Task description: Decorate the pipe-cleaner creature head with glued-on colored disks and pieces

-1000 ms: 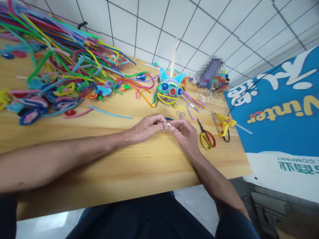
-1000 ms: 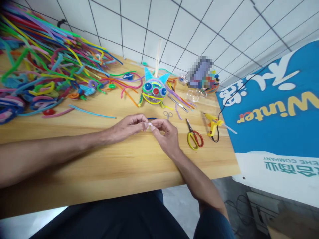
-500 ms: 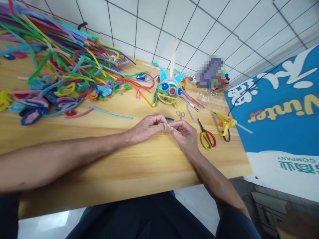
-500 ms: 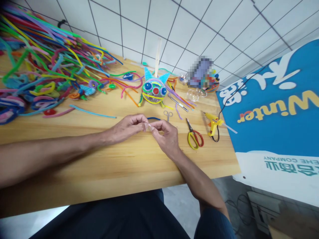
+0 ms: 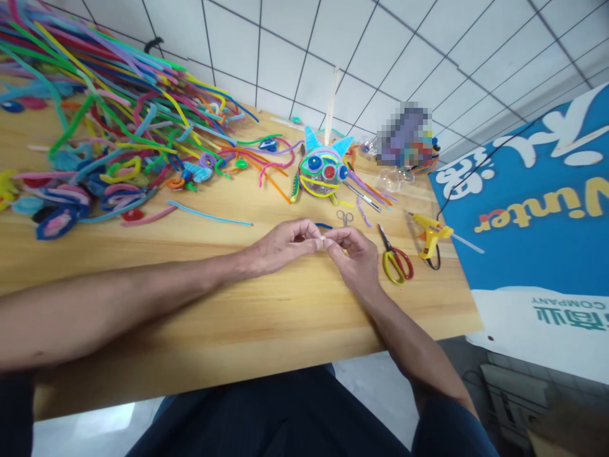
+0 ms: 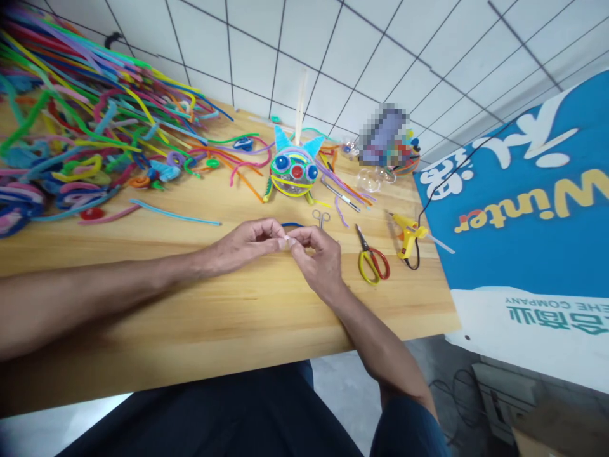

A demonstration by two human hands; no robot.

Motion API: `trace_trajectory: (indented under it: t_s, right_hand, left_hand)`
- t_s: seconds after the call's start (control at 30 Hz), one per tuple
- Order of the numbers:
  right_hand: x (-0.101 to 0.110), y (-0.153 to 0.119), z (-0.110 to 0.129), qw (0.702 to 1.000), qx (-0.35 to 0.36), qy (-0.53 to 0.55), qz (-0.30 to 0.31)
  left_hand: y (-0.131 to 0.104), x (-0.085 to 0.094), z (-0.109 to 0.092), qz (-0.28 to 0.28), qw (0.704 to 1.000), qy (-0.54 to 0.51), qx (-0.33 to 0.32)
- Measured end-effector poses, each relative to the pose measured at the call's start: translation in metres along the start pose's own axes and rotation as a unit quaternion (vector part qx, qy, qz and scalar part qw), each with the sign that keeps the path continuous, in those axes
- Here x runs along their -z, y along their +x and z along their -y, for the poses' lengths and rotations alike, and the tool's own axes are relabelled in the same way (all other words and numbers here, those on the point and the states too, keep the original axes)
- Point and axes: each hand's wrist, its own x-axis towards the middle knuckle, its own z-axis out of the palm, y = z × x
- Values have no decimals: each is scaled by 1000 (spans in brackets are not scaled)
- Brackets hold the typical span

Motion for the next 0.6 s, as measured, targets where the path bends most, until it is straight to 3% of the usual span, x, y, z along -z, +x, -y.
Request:
trace_trajectory:
  t_s: [0.27, 0.6]
  right_hand:
    - [3, 2, 6, 999, 12, -16, 25]
    - [2, 3, -1, 994, -76, 44, 59]
  left_hand:
    - [-2, -3, 7, 6, 1000, 0, 2]
    - [-4, -4, 8, -5, 999, 44, -15]
